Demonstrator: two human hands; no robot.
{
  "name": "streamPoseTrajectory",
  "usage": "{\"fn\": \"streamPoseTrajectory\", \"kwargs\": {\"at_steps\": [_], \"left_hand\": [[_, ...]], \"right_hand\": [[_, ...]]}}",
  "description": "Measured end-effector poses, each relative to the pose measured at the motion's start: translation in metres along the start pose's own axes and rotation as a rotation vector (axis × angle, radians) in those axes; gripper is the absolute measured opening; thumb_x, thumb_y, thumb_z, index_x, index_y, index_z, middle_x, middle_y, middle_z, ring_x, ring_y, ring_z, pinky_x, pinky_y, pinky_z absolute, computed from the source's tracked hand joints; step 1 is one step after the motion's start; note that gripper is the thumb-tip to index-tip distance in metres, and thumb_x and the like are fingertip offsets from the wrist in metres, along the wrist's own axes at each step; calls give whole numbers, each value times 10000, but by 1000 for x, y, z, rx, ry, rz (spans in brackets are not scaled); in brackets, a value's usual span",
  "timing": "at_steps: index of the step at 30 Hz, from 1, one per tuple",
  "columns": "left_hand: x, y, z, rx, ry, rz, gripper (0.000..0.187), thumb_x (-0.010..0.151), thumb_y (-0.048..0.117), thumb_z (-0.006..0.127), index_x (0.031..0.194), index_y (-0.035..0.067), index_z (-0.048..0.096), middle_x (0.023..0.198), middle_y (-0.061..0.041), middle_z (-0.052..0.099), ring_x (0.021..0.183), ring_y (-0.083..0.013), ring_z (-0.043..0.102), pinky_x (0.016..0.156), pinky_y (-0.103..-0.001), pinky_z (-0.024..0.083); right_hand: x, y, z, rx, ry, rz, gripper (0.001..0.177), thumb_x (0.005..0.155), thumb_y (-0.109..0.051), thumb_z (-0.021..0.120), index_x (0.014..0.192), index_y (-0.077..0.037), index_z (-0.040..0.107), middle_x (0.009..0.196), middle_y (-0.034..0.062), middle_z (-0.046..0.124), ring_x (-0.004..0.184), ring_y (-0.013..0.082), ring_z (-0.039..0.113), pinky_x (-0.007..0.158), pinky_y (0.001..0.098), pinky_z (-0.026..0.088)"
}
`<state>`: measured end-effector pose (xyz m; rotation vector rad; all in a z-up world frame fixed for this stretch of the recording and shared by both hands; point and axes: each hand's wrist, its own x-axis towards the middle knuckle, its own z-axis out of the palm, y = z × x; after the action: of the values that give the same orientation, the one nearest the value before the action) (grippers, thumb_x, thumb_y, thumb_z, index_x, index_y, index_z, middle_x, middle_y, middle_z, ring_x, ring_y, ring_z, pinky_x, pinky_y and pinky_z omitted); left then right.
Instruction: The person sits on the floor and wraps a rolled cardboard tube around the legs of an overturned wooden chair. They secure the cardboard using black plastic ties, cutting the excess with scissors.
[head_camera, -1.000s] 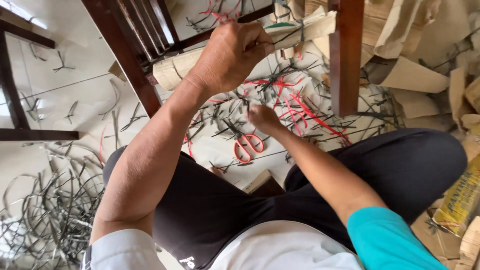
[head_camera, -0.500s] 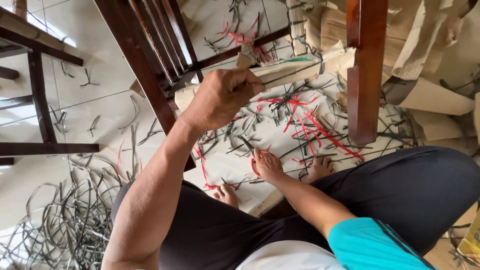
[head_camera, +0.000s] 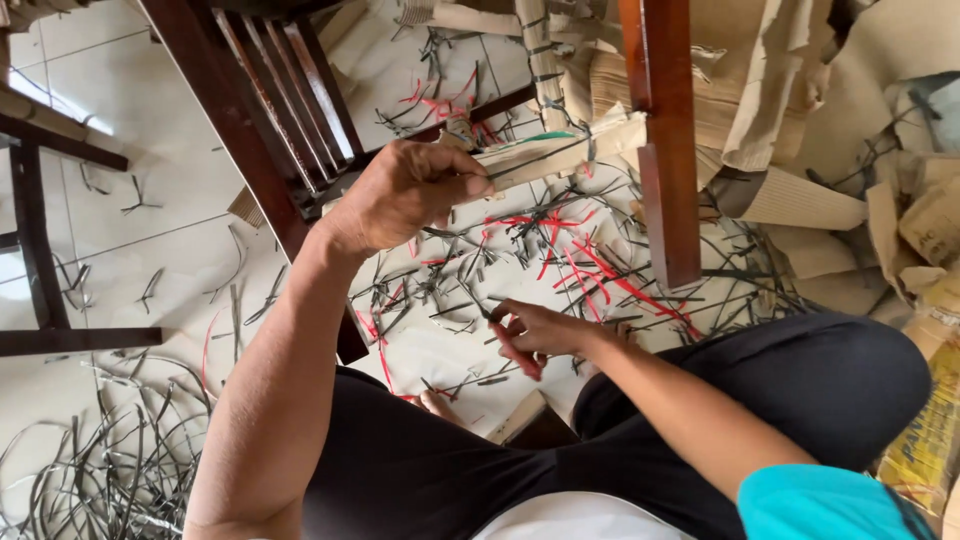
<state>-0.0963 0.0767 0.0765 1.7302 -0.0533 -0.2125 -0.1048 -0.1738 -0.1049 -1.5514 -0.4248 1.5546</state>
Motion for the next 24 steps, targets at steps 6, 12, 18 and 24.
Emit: {"fn": "streamPoseTrajectory", "kwargs": {"at_steps": [6, 12, 18, 24], "left_hand": [[-4, 3, 5, -58, 18, 38, 128, 967, 76, 708, 1061, 9, 762, 571, -41, 614, 509, -95, 617, 526, -170, 477], [-2, -8, 6, -64, 37, 59, 115, 965, 68, 714, 1055, 16, 762, 582, -36, 630, 523, -87, 626, 518, -166, 474], [0, -12, 5, -35, 22, 43, 127, 977, 77, 709, 1081, 27, 764, 581, -52, 623, 533, -94, 614, 506, -166, 454], [0, -20, 5, -20, 8, 38, 129, 974, 78, 711, 1081, 40, 773, 581, -47, 625, 526, -79, 598, 492, -161, 461]], "right_hand": [[-86, -1, -25, 232, -56, -494, 607, 872, -447, 682, 1302, -49, 522, 876, 147, 636, 712, 209, 737, 538, 299, 596], [-100, -26, -35, 194, 275, -864, 580, 896, -456, 609, 1195, 37, 549, 712, 196, 678, 584, 216, 745, 428, 242, 552], [-93, -53, -35, 63, 373, -897, 472, 936, -346, 590, 1228, 16, 506, 654, 181, 675, 515, 213, 698, 385, 250, 485], [-79, -62, -30, 83, 463, -915, 455, 957, -344, 580, 1239, 10, 535, 641, 173, 668, 501, 197, 686, 372, 235, 477]]}}
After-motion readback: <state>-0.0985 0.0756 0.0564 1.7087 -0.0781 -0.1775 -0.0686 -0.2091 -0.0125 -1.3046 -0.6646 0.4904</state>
